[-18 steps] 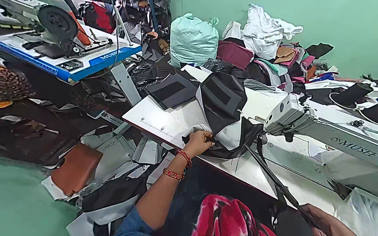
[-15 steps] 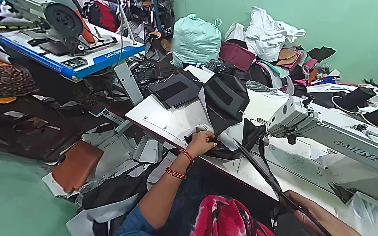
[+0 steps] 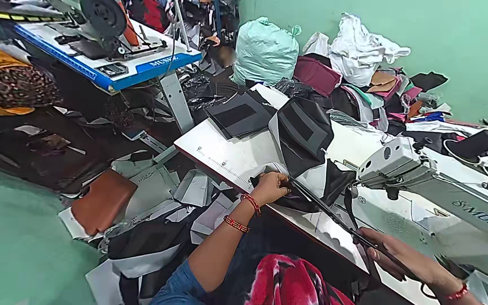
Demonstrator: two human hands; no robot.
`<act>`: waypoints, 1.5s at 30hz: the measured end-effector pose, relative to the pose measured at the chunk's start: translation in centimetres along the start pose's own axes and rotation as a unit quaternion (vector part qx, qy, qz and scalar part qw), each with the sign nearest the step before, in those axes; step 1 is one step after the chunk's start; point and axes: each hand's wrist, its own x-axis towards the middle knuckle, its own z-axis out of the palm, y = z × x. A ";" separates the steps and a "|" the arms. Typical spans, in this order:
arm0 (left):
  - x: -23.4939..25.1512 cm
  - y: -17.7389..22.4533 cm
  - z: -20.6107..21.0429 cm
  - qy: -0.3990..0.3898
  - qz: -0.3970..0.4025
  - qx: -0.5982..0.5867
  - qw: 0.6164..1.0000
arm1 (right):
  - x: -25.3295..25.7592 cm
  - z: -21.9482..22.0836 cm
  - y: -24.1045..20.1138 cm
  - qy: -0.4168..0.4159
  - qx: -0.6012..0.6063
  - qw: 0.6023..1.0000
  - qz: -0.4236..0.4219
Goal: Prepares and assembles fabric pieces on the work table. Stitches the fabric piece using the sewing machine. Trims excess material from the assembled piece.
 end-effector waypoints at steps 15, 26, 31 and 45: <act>-0.1 -0.9 0.7 0.036 0.020 -0.016 0.999 | 1.5 0.6 -0.4 0.050 -0.018 0.999 0.004; -0.3 -2.7 1.9 0.108 0.128 -0.060 0.984 | 0.0 4.4 1.6 0.128 0.067 0.988 -0.046; -0.7 -3.3 4.1 0.219 0.202 -0.130 0.946 | -3.8 6.4 4.7 0.199 0.147 0.967 -0.058; -4.3 -2.4 7.9 0.410 0.282 -0.050 0.866 | -10.2 10.0 11.8 0.309 0.191 0.931 -0.023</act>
